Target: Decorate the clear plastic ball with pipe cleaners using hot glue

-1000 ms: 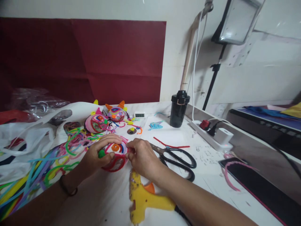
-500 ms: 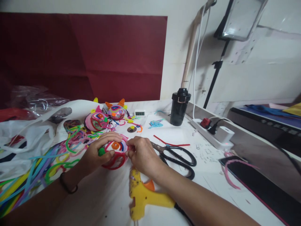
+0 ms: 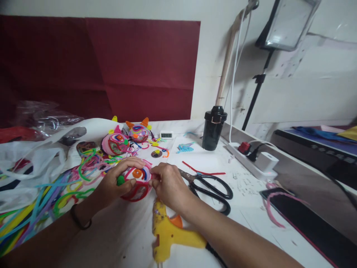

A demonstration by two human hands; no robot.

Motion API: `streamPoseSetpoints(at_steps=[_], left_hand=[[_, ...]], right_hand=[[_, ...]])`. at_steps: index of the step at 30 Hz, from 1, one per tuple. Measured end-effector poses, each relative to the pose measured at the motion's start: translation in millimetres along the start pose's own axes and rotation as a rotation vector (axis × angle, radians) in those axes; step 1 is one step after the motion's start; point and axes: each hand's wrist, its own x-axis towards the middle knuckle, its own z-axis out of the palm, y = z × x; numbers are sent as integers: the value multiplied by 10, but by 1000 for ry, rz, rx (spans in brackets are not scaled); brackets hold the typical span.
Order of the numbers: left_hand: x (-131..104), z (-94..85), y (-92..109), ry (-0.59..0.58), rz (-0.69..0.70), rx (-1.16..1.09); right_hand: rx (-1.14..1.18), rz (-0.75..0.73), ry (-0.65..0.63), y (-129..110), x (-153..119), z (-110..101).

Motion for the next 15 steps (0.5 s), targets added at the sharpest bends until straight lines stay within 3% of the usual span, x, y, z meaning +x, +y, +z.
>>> streamPoseSetpoints(at_steps=[8,15], left_hand=[[-48,5,26,18,-190,-121],[-41,11,49,30,-221,-104]], right_hand=[[2,-45,0,46,-7,15],[30,-52,-19,52,-14,-3]])
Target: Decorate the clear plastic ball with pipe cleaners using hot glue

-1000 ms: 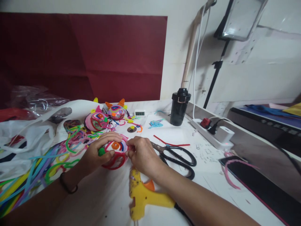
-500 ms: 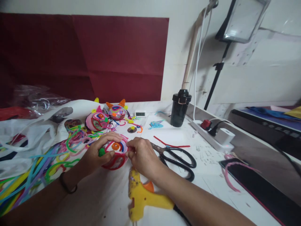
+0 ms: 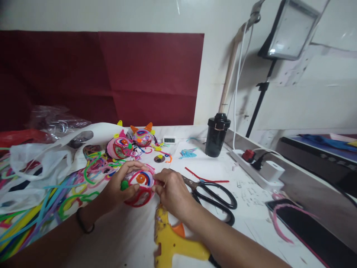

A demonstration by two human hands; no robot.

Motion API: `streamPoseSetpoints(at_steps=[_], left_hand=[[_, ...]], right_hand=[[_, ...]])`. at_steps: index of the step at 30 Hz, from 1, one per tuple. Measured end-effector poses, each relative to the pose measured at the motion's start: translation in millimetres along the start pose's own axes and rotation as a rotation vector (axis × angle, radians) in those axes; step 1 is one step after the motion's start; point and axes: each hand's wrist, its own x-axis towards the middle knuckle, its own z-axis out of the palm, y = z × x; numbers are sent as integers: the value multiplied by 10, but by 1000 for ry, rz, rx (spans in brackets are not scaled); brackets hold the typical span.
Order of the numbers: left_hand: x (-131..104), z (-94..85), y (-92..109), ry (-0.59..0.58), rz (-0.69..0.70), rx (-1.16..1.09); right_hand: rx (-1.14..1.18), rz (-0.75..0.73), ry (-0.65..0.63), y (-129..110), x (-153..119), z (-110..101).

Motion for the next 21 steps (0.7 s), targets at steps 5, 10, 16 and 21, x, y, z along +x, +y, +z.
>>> streamPoseSetpoints(at_steps=[5,10,16,21], left_hand=[[-10,-11,16,4,27,52],[-12,-2,15,-2,16,-3],[-19,-19,-45,-24,37,-10],[-29,-43,-78,-60,43,-13]], right_hand=[[14,2,-5,8,3,10],[46,5,11,28,-2,34],[60,-3,24,32,-11,38],[56,-13,33,31,-14,40]])
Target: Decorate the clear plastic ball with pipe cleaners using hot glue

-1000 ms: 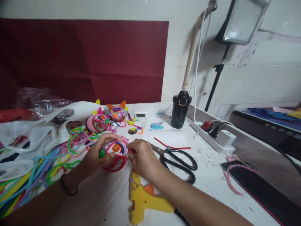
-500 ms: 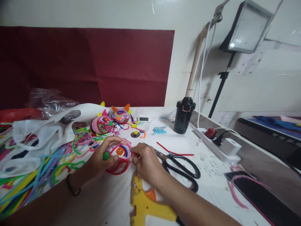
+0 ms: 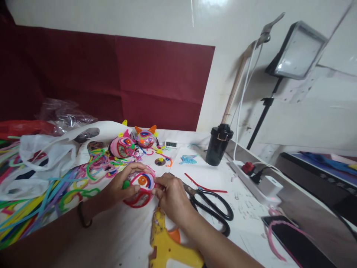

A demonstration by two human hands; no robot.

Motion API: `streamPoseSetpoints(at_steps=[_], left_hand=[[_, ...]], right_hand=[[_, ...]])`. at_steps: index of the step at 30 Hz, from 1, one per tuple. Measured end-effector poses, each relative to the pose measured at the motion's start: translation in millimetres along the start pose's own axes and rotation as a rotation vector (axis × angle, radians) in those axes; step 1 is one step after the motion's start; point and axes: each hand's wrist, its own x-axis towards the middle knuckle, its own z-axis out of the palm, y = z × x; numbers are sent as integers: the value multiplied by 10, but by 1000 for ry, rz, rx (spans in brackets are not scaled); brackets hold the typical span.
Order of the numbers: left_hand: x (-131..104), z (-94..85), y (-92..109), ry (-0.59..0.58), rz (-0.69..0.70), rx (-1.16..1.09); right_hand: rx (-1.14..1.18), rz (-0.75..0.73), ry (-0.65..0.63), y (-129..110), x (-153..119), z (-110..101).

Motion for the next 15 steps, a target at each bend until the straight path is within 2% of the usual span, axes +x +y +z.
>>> streamPoseSetpoints(at_steps=[6,15], left_hand=[[-7,-16,24,-39,5,43],[-21,25,44,-8,72,144]], right_hand=[[4,-26,-10,51,2,-20],[125,-78,-13,239,60,-37]])
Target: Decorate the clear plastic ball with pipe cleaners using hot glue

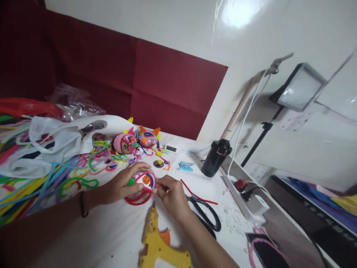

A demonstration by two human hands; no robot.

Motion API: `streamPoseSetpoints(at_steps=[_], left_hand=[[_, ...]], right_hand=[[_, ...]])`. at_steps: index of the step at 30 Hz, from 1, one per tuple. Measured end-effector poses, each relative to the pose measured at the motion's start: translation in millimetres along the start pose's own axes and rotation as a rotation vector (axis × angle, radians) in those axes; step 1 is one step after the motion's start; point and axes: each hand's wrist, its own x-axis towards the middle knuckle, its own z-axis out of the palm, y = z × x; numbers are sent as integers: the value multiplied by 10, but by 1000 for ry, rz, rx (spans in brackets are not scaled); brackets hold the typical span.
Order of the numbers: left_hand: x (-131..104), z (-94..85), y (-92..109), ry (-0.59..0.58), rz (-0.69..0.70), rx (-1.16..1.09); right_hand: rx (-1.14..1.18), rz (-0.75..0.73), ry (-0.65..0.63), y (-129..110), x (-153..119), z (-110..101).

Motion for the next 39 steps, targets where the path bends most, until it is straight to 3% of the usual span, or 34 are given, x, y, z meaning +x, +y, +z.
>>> streamPoseSetpoints(at_steps=[6,12,27,32,39], left_hand=[[-3,-31,37,-30,2,-7],[-7,-68,-66,-93,25,-118],[-118,-247,-19,-233,27,-12],[-287,-267,51,-191,-42,96],[-388,-192,0,-144,-6,53]], right_hand=[[17,-25,-8,56,16,5],[17,-49,2,114,10,28],[1,-259,7,60,-8,7],[22,-362,10,69,12,28],[32,-482,-2,132,42,34]])
